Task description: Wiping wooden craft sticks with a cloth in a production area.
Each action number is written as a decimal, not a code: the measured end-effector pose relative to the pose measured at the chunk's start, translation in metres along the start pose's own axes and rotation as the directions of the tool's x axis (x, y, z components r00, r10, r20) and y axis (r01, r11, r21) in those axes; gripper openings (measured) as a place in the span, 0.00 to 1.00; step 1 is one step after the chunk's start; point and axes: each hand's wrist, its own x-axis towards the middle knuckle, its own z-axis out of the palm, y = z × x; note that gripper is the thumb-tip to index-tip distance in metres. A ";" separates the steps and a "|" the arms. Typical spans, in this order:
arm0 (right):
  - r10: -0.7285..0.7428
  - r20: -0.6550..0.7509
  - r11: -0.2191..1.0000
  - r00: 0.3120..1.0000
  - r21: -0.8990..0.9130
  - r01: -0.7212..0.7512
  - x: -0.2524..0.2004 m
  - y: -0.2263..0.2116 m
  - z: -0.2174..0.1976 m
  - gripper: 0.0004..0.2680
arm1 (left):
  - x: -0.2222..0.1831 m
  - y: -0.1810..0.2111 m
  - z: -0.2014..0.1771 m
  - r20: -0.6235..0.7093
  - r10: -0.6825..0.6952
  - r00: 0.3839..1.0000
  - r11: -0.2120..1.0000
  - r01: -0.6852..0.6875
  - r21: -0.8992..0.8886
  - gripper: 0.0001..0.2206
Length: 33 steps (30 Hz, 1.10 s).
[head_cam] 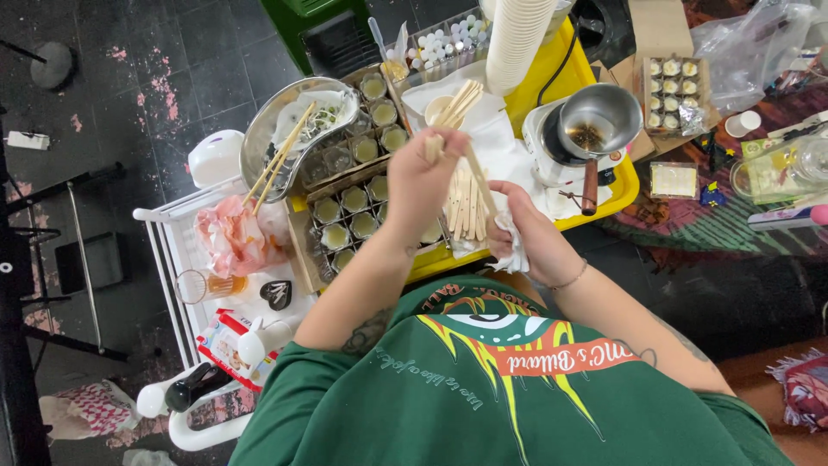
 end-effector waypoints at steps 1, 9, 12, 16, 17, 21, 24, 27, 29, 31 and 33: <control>0.002 -0.001 1.000 1.000 0.000 -0.002 -0.004 -0.005 0.002 0.20 | 0.005 -0.002 -0.003 -0.001 -0.002 1.000 1.000 0.002 -0.001 0.07; 0.048 -0.016 0.977 0.999 -0.208 -0.050 -0.022 -0.043 -0.015 0.20 | 0.027 -0.071 0.006 0.041 -0.159 0.986 0.899 0.128 0.420 0.13; 0.019 0.050 0.948 0.999 -0.319 -0.002 -0.022 -0.045 -0.037 0.18 | 0.024 -0.074 0.016 0.021 -0.249 0.968 0.884 0.219 0.412 0.12; 0.077 0.011 0.950 0.997 -0.305 -0.070 -0.020 -0.070 -0.023 0.16 | 0.025 -0.105 0.029 -0.001 -0.138 0.990 0.839 0.117 0.532 0.12; 0.042 0.014 0.928 0.999 -0.372 -0.034 -0.018 -0.073 -0.025 0.14 | 0.027 -0.116 0.033 0.010 -0.131 0.991 0.783 0.097 0.614 0.12; 0.034 -0.016 0.877 0.999 -0.479 -0.038 -0.011 -0.082 -0.035 0.09 | 0.033 -0.127 0.039 0.031 -0.162 0.986 0.598 0.073 0.798 0.12; -0.008 -0.014 0.818 1.000 -0.575 -0.001 0.001 -0.078 -0.062 0.09 | 0.030 -0.107 0.036 -0.018 -0.139 0.990 0.586 0.097 0.804 0.18; -0.211 0.006 0.571 0.978 -0.811 0.128 0.009 -0.076 -0.073 0.11 | 0.027 -0.099 0.038 -0.105 0.101 0.989 0.755 -0.008 0.655 0.14; -0.199 0.019 0.586 0.980 -0.799 0.134 0.013 -0.079 -0.072 0.12 | 0.022 -0.085 0.038 -0.082 -0.125 0.989 0.930 0.145 0.338 0.13; -0.183 0.030 0.603 0.983 -0.786 0.136 0.016 -0.081 -0.072 0.12 | 0.012 -0.072 0.035 0.022 -0.322 0.947 0.947 0.322 -0.016 0.14; -0.114 0.045 0.615 0.992 -0.781 0.106 0.019 -0.082 -0.072 0.11 | 0.000 -0.061 0.032 0.376 -0.290 0.880 0.651 0.470 -0.596 0.14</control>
